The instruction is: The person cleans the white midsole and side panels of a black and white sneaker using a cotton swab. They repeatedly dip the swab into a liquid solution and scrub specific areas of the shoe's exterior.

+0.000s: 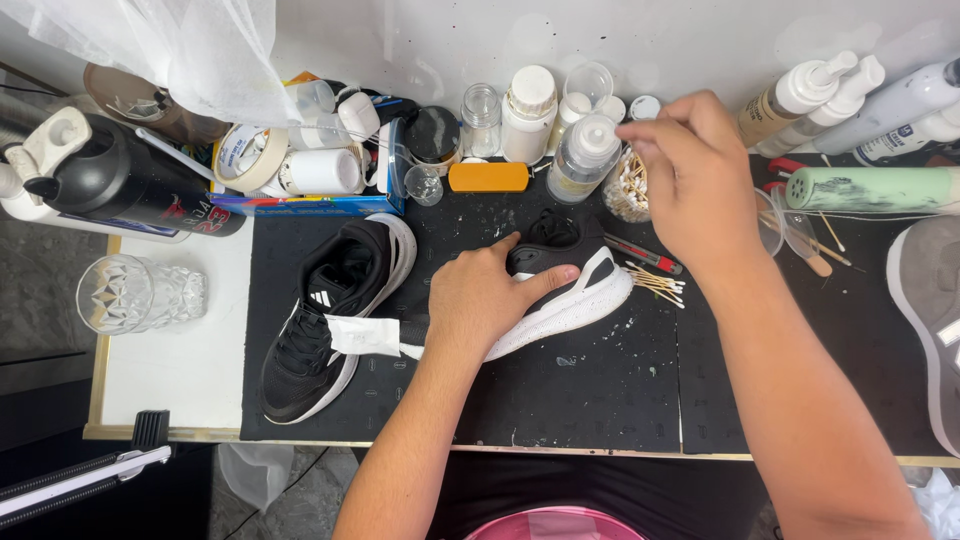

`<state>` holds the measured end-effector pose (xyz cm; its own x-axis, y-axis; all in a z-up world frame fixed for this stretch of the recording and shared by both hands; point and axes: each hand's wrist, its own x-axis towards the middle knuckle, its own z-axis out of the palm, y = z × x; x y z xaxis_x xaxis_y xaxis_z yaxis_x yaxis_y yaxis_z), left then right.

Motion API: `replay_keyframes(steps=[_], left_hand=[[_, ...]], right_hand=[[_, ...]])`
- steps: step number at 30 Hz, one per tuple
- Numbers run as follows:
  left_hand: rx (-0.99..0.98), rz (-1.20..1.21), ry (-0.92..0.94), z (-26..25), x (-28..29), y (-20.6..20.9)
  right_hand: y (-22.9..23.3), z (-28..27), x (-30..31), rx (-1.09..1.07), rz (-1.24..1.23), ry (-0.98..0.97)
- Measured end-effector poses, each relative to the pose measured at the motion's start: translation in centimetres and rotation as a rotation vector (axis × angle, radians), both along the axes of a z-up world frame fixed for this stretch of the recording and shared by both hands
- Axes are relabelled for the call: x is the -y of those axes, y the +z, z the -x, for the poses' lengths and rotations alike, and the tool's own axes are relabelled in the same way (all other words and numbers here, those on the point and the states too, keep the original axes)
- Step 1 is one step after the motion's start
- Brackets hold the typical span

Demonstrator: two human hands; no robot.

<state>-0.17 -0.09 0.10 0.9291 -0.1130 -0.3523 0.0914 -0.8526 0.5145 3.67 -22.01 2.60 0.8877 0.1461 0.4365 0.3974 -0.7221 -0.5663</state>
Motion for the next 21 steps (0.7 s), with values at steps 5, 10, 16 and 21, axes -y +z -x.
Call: replay_keyframes(steps=[5, 10, 16, 21], left_hand=[[-0.009, 0.017, 0.007, -0.1, -0.1, -0.1], [-0.020, 0.001, 0.011, -0.3, 0.0, -0.2], [0.009, 0.018, 0.019, -0.3, -0.1, -0.2], [-0.016, 0.009, 0.018, -0.3, 0.0, -0.1]], right_hand=[[-1.9, 4.3, 0.4, -0.209, -0.582, 0.312], [-5.0, 9.0, -1.2, -0.463, -0.868, 0.314], [-5.6, 10.6, -2.7, -0.433, -0.737, 0.298], [-4.8, 10.8, -3.2, -0.317, -0.417, 0.217]])
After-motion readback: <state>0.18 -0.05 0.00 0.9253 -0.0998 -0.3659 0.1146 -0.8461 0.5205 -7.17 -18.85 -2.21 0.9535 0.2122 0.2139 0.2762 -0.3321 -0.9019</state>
